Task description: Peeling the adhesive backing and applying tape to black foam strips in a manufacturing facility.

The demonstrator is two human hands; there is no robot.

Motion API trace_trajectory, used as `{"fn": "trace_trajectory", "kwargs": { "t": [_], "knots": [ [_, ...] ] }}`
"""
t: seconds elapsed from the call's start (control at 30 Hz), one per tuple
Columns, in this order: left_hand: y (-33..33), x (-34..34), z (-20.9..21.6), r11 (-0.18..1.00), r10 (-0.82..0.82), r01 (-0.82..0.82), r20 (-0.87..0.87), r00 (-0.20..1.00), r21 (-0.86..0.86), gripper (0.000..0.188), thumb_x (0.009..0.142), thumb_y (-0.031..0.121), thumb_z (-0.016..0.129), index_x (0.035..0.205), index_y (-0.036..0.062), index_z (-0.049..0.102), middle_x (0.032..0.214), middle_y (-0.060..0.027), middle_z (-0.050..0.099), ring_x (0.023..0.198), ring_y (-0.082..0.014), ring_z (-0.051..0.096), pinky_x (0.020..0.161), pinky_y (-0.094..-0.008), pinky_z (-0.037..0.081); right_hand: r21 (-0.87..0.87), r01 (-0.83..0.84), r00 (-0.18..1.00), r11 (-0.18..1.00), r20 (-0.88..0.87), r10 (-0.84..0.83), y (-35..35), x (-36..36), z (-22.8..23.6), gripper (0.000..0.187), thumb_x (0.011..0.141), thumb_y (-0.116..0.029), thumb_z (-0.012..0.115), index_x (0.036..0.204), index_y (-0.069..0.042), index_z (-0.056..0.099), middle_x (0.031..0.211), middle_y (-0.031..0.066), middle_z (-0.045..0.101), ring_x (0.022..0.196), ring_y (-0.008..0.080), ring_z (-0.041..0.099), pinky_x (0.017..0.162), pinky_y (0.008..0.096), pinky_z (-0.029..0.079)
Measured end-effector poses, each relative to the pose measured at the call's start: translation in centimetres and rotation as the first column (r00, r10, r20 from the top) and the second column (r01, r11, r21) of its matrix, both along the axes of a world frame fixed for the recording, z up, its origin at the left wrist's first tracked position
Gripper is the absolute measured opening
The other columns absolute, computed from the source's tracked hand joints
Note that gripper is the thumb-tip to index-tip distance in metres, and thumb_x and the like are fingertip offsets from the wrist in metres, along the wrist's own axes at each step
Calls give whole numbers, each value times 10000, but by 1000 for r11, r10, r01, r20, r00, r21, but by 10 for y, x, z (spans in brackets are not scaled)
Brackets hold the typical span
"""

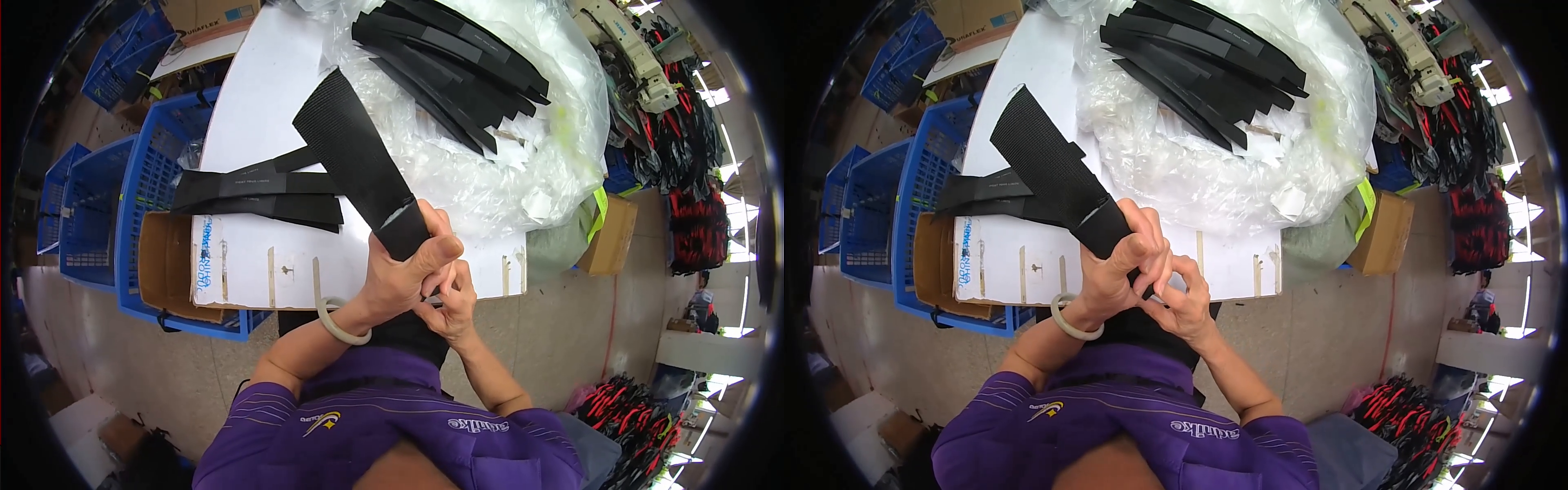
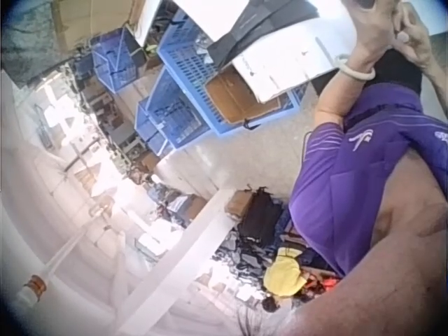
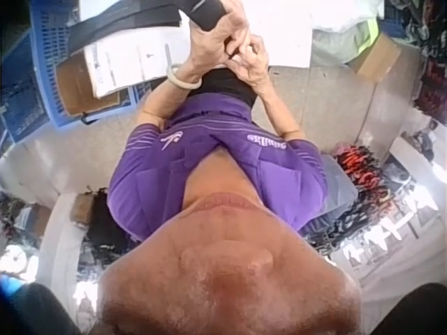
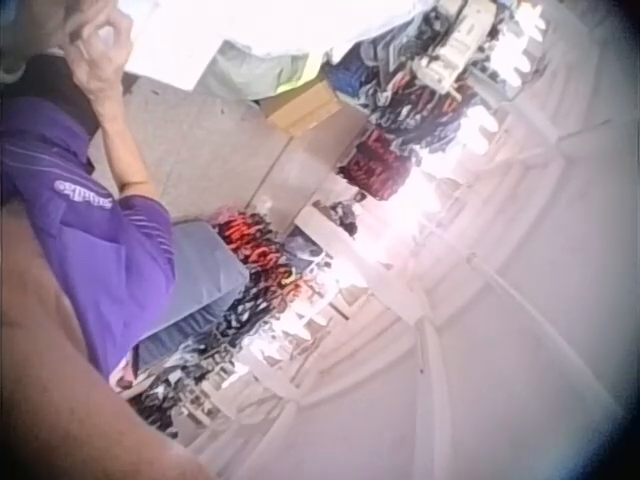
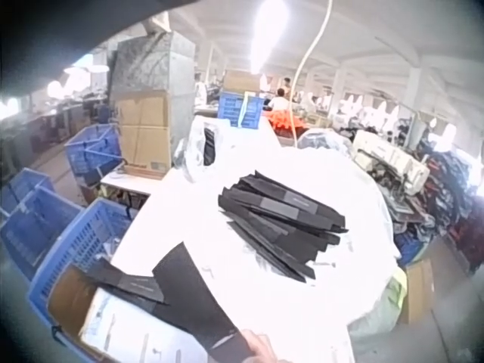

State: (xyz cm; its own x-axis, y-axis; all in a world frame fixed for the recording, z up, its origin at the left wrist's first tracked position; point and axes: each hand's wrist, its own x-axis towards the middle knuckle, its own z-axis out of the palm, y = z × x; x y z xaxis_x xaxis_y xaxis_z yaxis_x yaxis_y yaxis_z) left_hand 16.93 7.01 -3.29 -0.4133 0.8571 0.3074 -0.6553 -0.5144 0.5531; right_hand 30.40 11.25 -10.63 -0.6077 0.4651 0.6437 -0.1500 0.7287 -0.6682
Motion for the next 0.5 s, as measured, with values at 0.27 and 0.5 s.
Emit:
{"fn": "trace_trajectory", "kwargs": {
  "t": [0.27,0.5],
  "knots": [
    [-2,-4,-1,1000,-2,2,-26,1000,1,242,966,196,580,817,19,507,625,-25,477,410,-61,418,422,-221,409,-24,-18,999,1000,-37,17,-3,-1,-3,481,631,-117,861,1028,-90,592,1086,176,579,928,307,623,716,375,532],
    [3,-10,-8,984,-23,12,-62,998,-176,469,1036,385,352,876,-22,520,695,-90,498,546,-162,536,599,-338,500,-654,-138,965,744,-258,-48,-3,-3,31,310,776,60,664,1065,22,559,1089,127,581,1029,220,551,961,324,398]
  ]
}}
